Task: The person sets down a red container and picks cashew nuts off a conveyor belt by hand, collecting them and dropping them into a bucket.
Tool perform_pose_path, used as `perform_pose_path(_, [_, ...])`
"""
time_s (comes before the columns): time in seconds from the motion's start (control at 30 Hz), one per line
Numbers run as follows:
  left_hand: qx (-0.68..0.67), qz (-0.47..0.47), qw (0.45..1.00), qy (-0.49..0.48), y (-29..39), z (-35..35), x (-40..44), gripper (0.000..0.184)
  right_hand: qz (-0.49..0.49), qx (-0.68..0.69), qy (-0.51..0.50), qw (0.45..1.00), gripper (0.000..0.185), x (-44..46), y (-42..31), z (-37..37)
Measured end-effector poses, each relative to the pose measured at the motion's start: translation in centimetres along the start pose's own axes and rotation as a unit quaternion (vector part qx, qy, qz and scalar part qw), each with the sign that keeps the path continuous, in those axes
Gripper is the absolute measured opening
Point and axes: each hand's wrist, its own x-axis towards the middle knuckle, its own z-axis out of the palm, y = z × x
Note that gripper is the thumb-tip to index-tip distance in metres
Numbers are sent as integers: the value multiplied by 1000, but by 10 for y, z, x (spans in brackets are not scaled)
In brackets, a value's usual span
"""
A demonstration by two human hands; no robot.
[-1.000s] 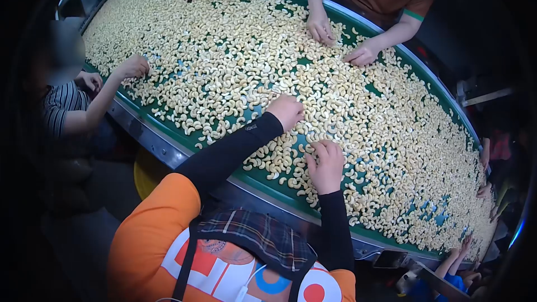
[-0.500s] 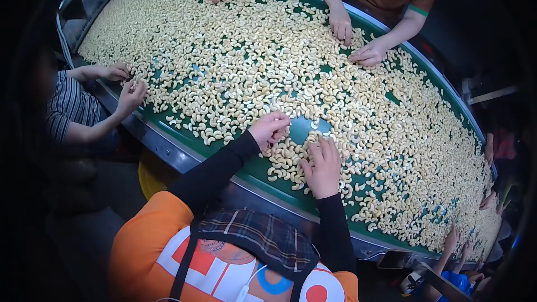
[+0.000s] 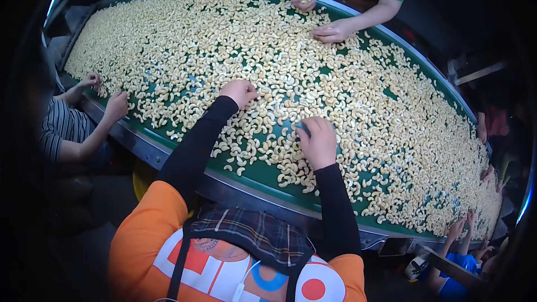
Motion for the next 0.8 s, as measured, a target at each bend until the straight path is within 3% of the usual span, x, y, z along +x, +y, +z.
perform_pose_path(0.1, [-344,122,931,7,-18,34,-6,21,36,1,54,998,15,37,11,18])
perform_pose_path(0.2, [-408,106,905,-65,-8,40,-11,20,72,1,76,994,13,52,32,36])
perform_pose_path(0.33, [-533,54,824,-185,11,51,-13,19,132,-8,74,988,12,53,47,47])
perform_pose_path(0.4, [-564,38,797,-212,19,58,-10,19,176,-57,25,982,12,45,48,47])
perform_pose_path(0.47, [-354,126,916,-141,44,56,-6,21,198,-84,3,977,12,42,36,34])
perform_pose_path(0.5, [-355,128,915,-143,49,56,-4,21,221,-122,-20,967,12,39,28,25])
perform_pose_path(0.57, [-114,247,961,-48,54,59,-2,19,267,-195,-67,941,12,34,18,15])
perform_pose_path(0.6, [12,301,953,1,55,61,0,19,271,-196,-66,940,12,34,19,15])
perform_pose_path(0.7, [86,292,952,-19,61,61,-1,16,194,-70,41,978,14,32,25,19])
perform_pose_path(0.77, [123,290,949,-32,59,58,-4,15,191,-66,23,979,15,24,24,21])
perform_pose_path(0.8, [45,278,956,-78,52,53,-6,15,180,-61,1,982,16,21,23,20])
